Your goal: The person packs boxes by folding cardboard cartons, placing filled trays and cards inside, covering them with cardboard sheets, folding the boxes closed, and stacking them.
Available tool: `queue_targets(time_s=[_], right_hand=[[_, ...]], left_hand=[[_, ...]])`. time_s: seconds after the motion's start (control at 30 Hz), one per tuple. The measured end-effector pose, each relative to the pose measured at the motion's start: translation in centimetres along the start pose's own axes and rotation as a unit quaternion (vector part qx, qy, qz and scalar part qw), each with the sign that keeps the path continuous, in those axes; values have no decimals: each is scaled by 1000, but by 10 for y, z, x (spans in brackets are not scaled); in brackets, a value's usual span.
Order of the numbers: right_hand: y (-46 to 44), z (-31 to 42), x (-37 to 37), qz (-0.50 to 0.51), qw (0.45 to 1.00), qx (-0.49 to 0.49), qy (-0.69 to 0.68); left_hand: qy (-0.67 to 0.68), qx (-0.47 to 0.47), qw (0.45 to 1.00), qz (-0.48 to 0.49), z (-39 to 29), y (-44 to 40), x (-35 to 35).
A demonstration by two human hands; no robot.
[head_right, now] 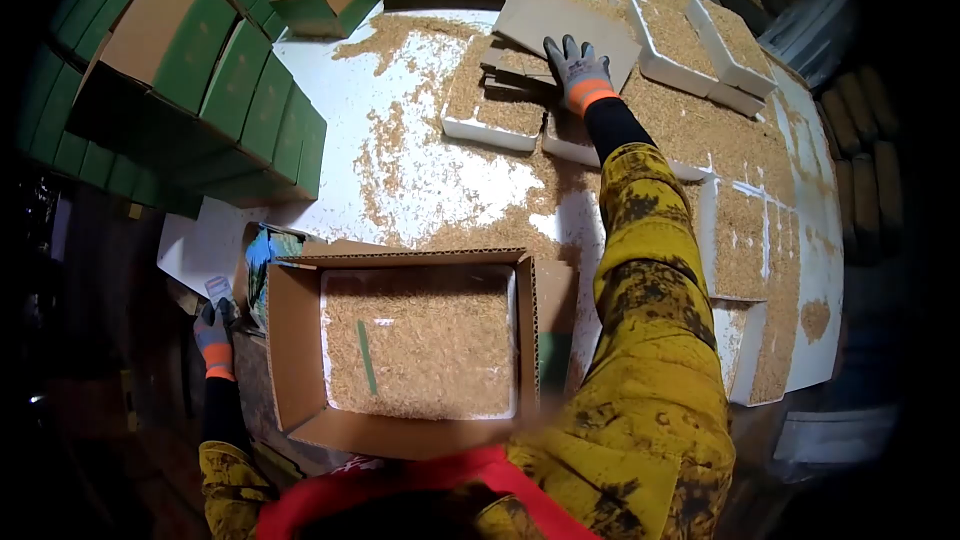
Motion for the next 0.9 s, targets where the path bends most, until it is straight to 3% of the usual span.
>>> queue_targets(time_s=[0.17,0.3,0.33,0.43,0.5,0.63,0.7,0.73,0.77,0.8,0.9], right_hand=[[5,-17,-13,2,996,-84,-40],[19,-50,-11,-10,995,-87,-49],[25,-51,-15,-30,995,-86,-47],[67,-57,-27,-107,990,-74,-50],[120,-57,-44,-165,983,-67,-44],[265,-30,-49,-164,986,6,39],[336,-7,-20,-46,997,58,29],[362,15,-17,7,998,68,-1],[389,18,20,2,998,56,10],[402,33,28,-1,991,102,-83],[413,53,29,-32,980,168,-104]], left_hand=[[-6,36,998,51,-7,7,-6],[46,-2,997,66,-1,-7,5],[0,27,998,57,4,-13,7],[63,-15,997,34,17,-23,14],[57,-4,995,77,16,-26,11],[209,-29,971,114,18,-26,13],[78,-53,988,119,6,-20,12],[85,-50,987,130,23,-23,17],[92,-44,985,139,52,-36,23],[100,-37,984,145,60,-44,29],[100,-17,983,153,69,-52,28]])
Point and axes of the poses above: each hand's wrist, its own y-axis away from the middle knuckle, its own x-axis out of the palm, z = x × y, the point moved 3 cm from there along -y, towards the middle knuckle, and after that the axes turned 6 degrees about -x, right-handed, at the moved point
